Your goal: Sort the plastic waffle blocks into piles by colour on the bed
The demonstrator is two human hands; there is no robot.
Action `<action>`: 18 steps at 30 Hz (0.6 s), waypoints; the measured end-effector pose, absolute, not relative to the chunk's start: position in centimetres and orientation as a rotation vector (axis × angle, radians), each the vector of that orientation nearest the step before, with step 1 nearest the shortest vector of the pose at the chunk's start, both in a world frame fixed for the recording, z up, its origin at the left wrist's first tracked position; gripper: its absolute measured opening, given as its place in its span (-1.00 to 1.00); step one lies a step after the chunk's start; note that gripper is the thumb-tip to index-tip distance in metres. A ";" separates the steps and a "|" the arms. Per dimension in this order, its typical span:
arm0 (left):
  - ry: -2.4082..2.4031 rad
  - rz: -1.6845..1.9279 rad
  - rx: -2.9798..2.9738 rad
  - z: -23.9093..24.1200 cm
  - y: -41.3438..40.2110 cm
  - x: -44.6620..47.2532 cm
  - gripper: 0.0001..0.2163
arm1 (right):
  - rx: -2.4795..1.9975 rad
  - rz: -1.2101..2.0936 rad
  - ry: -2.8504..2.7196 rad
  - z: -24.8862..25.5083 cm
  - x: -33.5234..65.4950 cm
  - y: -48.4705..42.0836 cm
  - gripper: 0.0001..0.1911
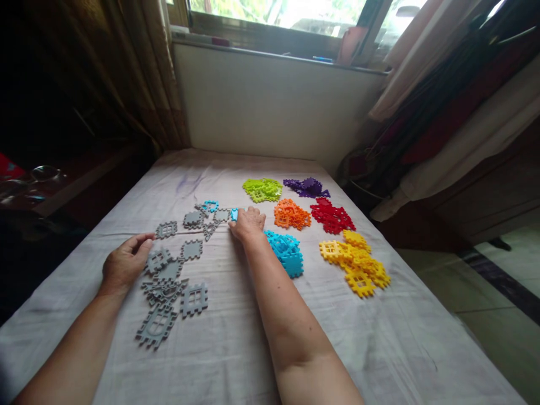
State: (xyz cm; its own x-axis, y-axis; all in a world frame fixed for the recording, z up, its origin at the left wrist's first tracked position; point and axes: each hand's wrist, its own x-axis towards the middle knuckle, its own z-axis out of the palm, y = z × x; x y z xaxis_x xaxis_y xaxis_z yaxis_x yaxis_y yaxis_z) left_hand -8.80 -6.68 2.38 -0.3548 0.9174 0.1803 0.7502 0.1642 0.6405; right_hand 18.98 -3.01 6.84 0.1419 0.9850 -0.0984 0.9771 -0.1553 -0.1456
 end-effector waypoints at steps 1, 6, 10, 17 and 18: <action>2.189 0.978 1.621 2.3 -6.6 -8.9 -0.70 | -2.349 0.278 -2.005 6.5 18.8 -2.7 -0.50; 2.182 0.989 1.633 1.9 -6.5 -9.0 -0.71 | -2.349 0.201 -1.970 5.3 18.5 -2.6 -0.58; 2.168 0.984 1.656 1.8 -6.5 -9.0 -0.70 | -2.319 0.120 -2.001 5.1 19.1 -3.4 -0.67; 2.170 0.946 1.655 2.1 -6.7 -8.9 -0.69 | -2.247 0.049 -2.061 5.5 20.2 -5.6 -0.69; 2.167 0.948 1.656 2.1 -6.7 -8.9 -0.69 | -2.225 0.040 -2.053 5.7 20.4 -6.0 -0.69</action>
State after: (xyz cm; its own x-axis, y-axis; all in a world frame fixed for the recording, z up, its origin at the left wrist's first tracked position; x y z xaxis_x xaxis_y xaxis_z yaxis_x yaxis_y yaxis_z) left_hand -8.94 -6.69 2.12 -0.3206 0.9295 0.1822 0.7645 0.1404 0.6291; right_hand 20.35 -6.04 5.75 0.0832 0.9949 0.0576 0.9919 -0.0770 -0.1013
